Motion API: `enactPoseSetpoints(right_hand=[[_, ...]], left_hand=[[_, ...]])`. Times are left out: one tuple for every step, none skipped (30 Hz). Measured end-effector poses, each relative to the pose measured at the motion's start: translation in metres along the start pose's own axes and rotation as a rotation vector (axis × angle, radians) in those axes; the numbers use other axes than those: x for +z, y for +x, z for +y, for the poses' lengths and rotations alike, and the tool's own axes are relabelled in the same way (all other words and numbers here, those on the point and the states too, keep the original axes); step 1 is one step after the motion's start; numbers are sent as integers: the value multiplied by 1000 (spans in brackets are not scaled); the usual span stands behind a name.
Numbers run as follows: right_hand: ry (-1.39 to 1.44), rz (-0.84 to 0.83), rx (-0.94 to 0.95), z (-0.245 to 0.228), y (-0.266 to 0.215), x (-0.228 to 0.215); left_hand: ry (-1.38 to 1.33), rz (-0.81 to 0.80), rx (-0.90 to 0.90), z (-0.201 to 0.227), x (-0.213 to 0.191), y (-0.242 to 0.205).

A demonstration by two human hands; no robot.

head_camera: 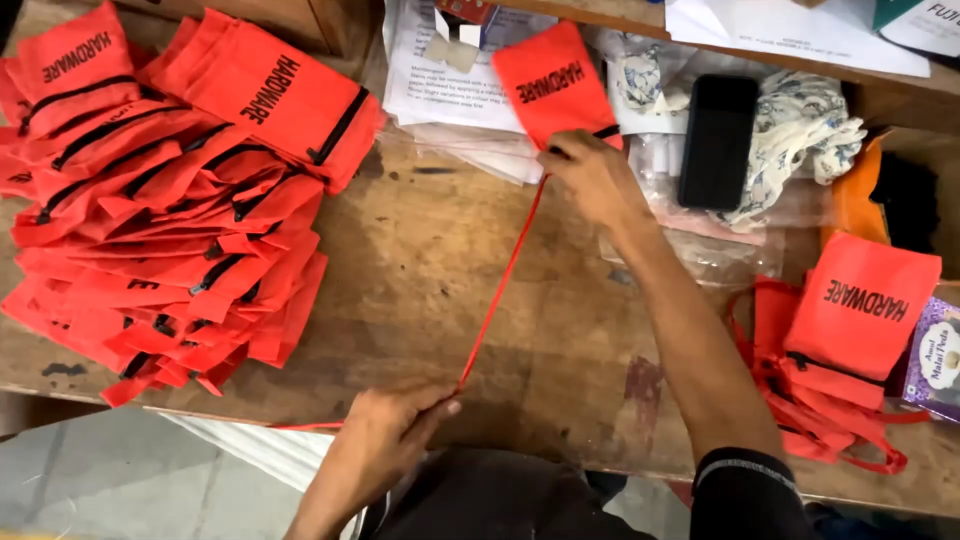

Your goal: Tying red ribbons to red fabric pouches labeled 'HARDWARE' and organizing them on a workbench.

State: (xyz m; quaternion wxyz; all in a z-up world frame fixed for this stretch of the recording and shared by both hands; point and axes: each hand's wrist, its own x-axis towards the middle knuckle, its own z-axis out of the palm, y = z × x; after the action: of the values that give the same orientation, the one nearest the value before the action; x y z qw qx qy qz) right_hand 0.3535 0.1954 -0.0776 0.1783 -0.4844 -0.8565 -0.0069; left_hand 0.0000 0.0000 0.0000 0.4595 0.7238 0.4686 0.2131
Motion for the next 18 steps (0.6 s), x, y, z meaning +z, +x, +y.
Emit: enactPoseSetpoints(right_hand=[[6,-6,2,-6,-2,-7],[-18,17,36,-12,-4,-14],[-43,45,71,-17,-4,-21],[-38,44,74,-35,-11,-39],[-1,127,134,-52,-20,-57],[36,211,194,-69,-27,-75],[38,203,204,-75,-49,-81],[3,200,290,-81,-70,-86],[-33,194,381,-88,-94,-92],[-32,185,396,-88,-112,-90],[-51,128,507,-89,-131,-89],[-69,70,618,-91,-152,-89],[-78,68,640,-93,-156,-91],[-113,35,635,-96,-161,-94],[-146,5,625,-97,-164,-97],[-153,5,643,-99,-166,-95],[-110,21,633,-98,-166,-93],[-68,38,623,-98,-164,-90]], left_hand=[[-2,-3,-7,0,1,-1],[-31,49,-8,0,1,-1],[-55,100,-6,0,1,0],[-53,97,-10,0,4,1],[-25,96,-50,-1,7,3],[3,95,-91,-2,10,6],[0,84,-97,-1,11,8],[-78,43,-57,0,12,10],[-156,-4,-19,1,14,11],[-159,-20,-25,0,17,12],[-216,-81,-39,0,19,14],[-273,-143,-55,-1,22,15],[-275,-166,-49,7,20,23],[-289,-231,-68,16,19,29],[-299,-292,-87,25,17,36],[-298,-310,-80,22,20,36],[-313,-304,4,19,23,37],[-329,-298,89,16,25,37]])
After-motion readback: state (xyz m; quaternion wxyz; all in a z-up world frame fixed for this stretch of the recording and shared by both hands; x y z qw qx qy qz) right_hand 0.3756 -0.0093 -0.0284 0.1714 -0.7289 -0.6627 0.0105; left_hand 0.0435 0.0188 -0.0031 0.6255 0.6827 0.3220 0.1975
